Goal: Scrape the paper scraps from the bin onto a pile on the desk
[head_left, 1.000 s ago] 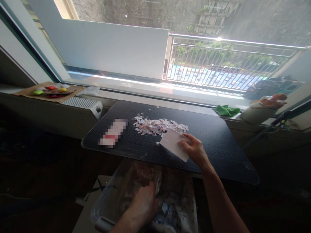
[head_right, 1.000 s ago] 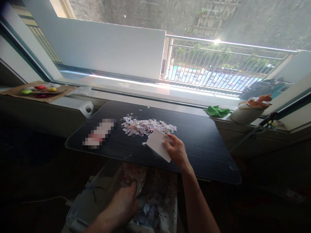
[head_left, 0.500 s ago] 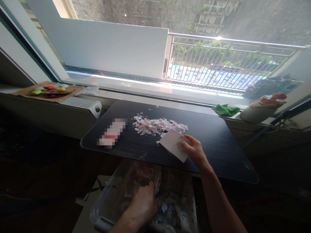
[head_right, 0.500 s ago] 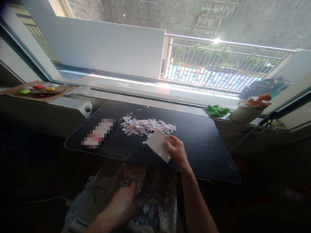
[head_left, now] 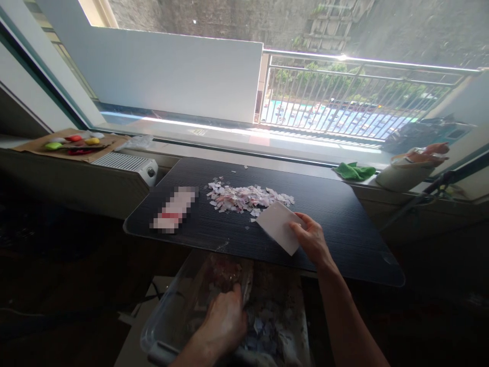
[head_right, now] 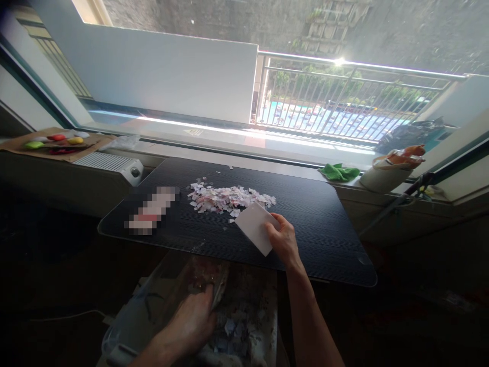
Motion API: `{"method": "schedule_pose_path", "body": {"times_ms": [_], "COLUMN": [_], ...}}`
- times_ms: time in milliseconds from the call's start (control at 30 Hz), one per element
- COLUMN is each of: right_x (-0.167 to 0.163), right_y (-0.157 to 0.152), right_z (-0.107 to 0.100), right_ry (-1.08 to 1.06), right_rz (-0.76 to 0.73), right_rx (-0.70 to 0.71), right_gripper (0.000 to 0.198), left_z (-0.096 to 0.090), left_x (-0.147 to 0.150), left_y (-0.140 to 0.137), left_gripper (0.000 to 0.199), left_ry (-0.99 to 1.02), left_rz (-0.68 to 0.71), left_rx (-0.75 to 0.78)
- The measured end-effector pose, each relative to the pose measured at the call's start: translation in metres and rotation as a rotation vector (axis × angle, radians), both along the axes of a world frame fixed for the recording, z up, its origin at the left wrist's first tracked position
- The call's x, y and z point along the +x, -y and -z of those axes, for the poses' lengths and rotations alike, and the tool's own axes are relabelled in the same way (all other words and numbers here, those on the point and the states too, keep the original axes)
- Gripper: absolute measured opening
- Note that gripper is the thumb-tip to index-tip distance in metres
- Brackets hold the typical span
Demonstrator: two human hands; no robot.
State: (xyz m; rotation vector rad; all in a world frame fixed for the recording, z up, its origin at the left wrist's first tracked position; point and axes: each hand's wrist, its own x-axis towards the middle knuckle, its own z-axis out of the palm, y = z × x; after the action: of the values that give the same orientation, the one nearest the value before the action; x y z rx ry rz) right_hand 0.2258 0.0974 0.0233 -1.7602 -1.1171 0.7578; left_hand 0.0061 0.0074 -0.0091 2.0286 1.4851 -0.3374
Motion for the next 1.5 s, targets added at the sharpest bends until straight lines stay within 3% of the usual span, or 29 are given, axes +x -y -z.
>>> {"method": "schedule_pose_path", "body": {"times_ms": [100,300,500,900,1100,1500], "right_x": [0.0,-0.001,-0.013,-0.015,-0.013,-0.014], "right_y": [0.001,-0.001,-0.003,0.0,-0.001,0.001], "right_z": [-0.002,0.005,0.005,0.006,0.005,0.007], "right_ry": [-0.03,-0.019,-0.265,-0.098,-0.042,-0.105], "right_rz": [-0.044,0.014,-0.085,-0.11,-0.074,-0.105], "right_rx": [-0.01,0.008,-0.032,-0.044,-0.024,-0.044], "right_gripper": [0.038,0.039,0.041,0.04,0.041,0.041], "left_z": [0.001,0.002,0.0,-0.01,-0.009,-0.007], "left_x": [-0.001,-0.002,-0.001,0.0,0.0,0.0], "left_y": [0.001,0.001,0.0,-0.003,-0.001,-0.001], "left_gripper": [0.03,0.031,0.033,0.033,0.034,0.032], "left_ry": [0.007,0.011,0.007,-0.027,-0.003,-0.011], "left_rz": [-0.004,-0.006,-0.013,-0.005,-0.022,-0.018], "left_rx": [-0.004,0.01,-0.013,-0.087,-0.052,-0.056]}}
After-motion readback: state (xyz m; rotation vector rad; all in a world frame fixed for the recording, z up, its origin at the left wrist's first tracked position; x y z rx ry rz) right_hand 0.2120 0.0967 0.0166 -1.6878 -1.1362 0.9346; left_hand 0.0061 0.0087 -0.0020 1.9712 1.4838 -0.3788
